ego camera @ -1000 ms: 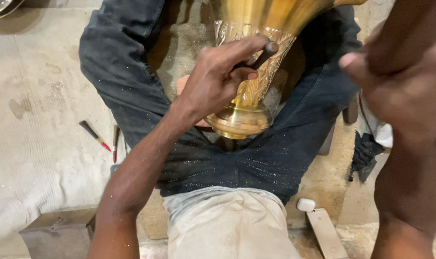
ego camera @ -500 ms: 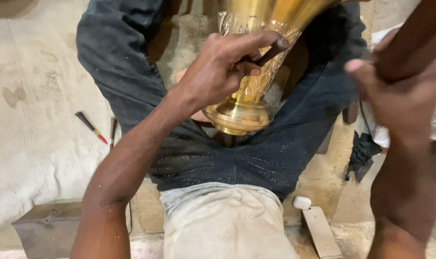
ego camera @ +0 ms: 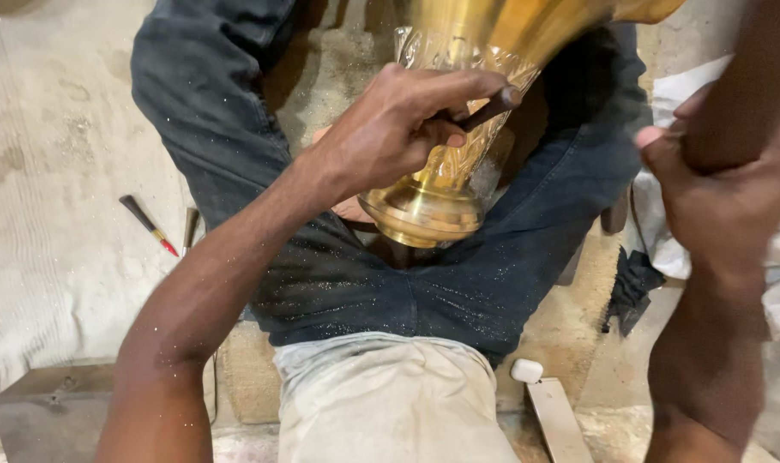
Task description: The person sits on the floor holding a brass vase between their legs and engraves a decorative pattern into its surface. They hold a chisel against the metal with one hand and strike it with a wooden mallet in the other, repositioning the vase and chisel repeatedly to work different areas of the pattern.
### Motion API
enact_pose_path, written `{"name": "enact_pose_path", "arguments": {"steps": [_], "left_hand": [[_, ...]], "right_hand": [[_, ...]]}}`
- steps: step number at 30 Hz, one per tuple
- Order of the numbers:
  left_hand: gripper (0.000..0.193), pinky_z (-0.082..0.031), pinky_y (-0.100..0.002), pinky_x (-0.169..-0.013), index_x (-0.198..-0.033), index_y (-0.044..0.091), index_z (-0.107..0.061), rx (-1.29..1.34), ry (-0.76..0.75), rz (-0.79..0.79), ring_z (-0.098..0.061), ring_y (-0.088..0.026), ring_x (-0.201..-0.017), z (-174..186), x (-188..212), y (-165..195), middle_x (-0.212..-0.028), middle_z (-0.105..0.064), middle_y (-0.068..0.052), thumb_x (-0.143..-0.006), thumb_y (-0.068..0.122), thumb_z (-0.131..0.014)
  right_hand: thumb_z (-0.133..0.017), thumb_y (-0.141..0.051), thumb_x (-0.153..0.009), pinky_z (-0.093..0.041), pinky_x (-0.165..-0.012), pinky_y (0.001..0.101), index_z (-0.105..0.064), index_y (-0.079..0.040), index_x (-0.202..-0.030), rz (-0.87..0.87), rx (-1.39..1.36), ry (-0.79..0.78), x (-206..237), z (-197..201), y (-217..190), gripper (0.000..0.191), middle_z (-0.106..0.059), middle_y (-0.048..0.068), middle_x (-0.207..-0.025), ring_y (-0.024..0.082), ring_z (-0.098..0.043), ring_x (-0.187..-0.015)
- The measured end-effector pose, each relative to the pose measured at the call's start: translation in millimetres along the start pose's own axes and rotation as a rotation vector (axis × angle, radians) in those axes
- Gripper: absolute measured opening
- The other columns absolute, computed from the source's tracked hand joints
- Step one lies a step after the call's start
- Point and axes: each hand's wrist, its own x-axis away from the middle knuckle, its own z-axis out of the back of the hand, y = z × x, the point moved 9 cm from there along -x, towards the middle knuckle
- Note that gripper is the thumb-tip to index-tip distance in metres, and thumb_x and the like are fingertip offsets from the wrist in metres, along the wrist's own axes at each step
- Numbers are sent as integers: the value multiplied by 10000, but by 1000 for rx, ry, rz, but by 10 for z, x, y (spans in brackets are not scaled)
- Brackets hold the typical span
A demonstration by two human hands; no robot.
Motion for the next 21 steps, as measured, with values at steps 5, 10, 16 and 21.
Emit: {"name": "enact_pose_path", "arguments": {"steps": [5, 10, 16, 21], "left_hand": [[565, -687, -312, -877, -1421, 174, -603, -40, -25, 15, -796, -197, -1042, 6, 25, -68, -1308, -739, -64, -927, -77, -717], [555, -680, -300, -737, -1402, 151, -601, 7, -45, 83, -788, -181, -888, -26, 41, -139, -1259, -749, -81, -911, -89, -696], [532, -656, -329, -720, -1410, 133, -603, 25, 4, -9, -778, -177, -863, 50, 90, -93, -1189, -760, -92, -924, -43, -729], [494, -659, -301, -719, -1381, 177, -643, 66, -22, -42, -787, -155, -885, 64, 97, -86, -1110, -792, -44, -967, -88, -681]], "right_hand": [[-666, 60, -800, -588, -655, 313, -684, 10, -1097, 133, 472, -58, -8, -67, -204, 302, -693, 134, -840, 179, -692, -706], [-765, -31, -897, -553, -522, 301, -661, -29, -1046, -205, 42, 78, 29, -30, -26, 183, -664, 63, -770, 142, -644, -592], [-738, 44, -991, -553, -627, 318, -615, 2, -1061, -81, 52, 33, 56, -56, -186, 148, -690, 81, -856, 161, -675, -706], [-755, 112, -897, -541, -588, 340, -722, 19, -1210, 176, 509, -46, 69, -181, -303, 328, -707, 136, -846, 202, -667, -682]]}}
